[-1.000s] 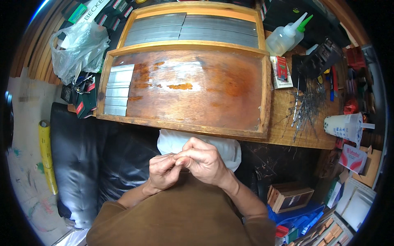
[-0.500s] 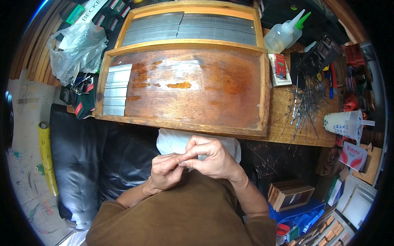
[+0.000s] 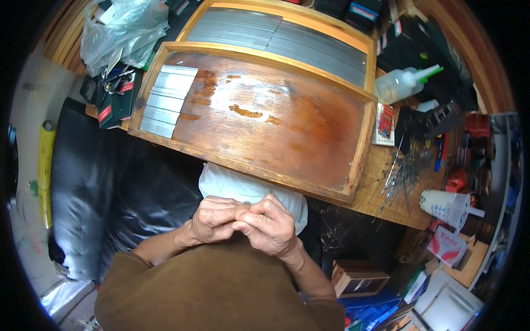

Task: The person handles a metal watch strap and small metal pins. They insert a pin into the strap links, manipulate the components with both hands, and repeatedly adjust the pin and links over the course of the clip.

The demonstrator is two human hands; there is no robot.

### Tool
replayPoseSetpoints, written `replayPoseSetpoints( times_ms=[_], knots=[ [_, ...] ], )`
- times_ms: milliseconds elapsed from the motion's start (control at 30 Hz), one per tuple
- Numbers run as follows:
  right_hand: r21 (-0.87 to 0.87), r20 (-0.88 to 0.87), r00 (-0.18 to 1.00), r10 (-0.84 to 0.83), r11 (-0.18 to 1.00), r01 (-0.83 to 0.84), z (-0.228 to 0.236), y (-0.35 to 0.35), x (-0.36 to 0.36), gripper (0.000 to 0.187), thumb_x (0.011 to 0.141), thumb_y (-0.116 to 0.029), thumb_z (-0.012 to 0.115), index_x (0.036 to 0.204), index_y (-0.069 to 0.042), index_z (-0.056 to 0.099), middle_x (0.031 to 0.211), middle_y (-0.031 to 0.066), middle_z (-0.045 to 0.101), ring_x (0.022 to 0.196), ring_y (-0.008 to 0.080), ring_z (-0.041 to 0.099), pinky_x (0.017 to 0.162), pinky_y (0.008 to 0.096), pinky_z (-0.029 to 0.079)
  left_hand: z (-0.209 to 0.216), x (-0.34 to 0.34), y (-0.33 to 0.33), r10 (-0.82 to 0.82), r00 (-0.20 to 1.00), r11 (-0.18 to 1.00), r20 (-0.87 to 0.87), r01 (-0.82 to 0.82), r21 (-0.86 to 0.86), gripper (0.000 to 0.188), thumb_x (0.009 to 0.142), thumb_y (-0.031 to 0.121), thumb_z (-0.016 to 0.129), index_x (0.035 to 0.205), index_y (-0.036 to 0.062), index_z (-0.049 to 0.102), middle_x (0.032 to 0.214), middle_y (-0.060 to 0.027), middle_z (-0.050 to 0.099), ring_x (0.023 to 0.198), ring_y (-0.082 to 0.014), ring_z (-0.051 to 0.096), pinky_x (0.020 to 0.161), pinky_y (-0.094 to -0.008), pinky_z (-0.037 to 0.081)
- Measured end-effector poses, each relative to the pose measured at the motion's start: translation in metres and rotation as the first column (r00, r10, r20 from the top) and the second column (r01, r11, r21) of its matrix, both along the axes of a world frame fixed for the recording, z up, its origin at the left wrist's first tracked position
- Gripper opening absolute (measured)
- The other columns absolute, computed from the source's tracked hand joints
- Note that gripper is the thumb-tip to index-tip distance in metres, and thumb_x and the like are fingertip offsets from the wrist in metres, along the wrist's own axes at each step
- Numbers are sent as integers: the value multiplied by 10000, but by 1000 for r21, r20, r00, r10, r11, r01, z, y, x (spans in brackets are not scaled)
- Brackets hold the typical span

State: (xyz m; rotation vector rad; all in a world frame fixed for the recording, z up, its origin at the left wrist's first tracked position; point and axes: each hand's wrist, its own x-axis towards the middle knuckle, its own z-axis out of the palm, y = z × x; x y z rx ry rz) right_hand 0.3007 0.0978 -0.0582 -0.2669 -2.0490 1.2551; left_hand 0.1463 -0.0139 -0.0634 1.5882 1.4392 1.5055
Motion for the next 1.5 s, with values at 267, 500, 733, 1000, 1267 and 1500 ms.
replayPoseSetpoints(
  times_ms=[267, 500, 733, 1000, 1267, 1500],
  knots=[
    [-330, 133, 988, 77, 944, -29, 10, -2, -2, 285, 877, -144, 845, 1117, -1, 785, 920, 80, 648, 807, 147, 649, 696, 268, 540, -10, -15, -8, -21, 990, 990, 141, 40, -133, 271, 781, -115, 680, 1024, -21, 756, 800, -167, 729, 682, -307, 721, 624, -371, 569],
    [-389, 165, 985, 48, 921, 20, 11, -5, -5, 283, 769, 77, 869, 1032, -12, 815, 893, 53, 661, 786, 113, 632, 669, 238, 512, -13, -24, -6, -117, 988, 977, 105, 134, -165, 272, 769, -129, 674, 1015, -48, 755, 856, -187, 753, 724, -314, 744, 650, -347, 583],
    [-406, 191, 981, 27, 912, 54, 11, -6, -3, 266, 739, 77, 888, 979, -17, 821, 861, 42, 674, 770, 103, 624, 662, 235, 495, -11, -21, -9, -121, 983, 961, 141, 152, -233, 262, 792, -120, 669, 1022, -35, 763, 868, -188, 760, 737, -305, 756, 659, -345, 588],
    [-374, 166, 986, 37, 927, 28, 12, -4, -4, 208, 784, 78, 860, 966, -10, 812, 856, 43, 668, 754, 103, 636, 654, 236, 507, -9, -18, -9, -100, 985, 968, 137, 129, -216, 277, 790, -117, 672, 1035, -25, 763, 845, -174, 756, 713, -293, 749, 645, -341, 582],
    [-346, 167, 985, 31, 938, 29, 10, -3, -5, 197, 770, 60, 876, 941, -13, 811, 840, 48, 672, 751, 112, 644, 646, 244, 511, -5, -17, -8, -80, 989, 972, 121, 104, -210, 260, 787, -112, 681, 1015, -18, 764, 810, -153, 749, 675, -282, 734, 620, -337, 571],
    [-321, 169, 986, 3, 946, 52, 10, -5, -6, 207, 741, 0, 912, 922, -28, 815, 820, 43, 662, 740, 117, 624, 645, 242, 492, -7, -13, -9, -29, 996, 989, 83, 40, -140, 233, 785, -103, 697, 1003, -43, 756, 813, -156, 750, 685, -278, 741, 621, -345, 582]
  ],
)
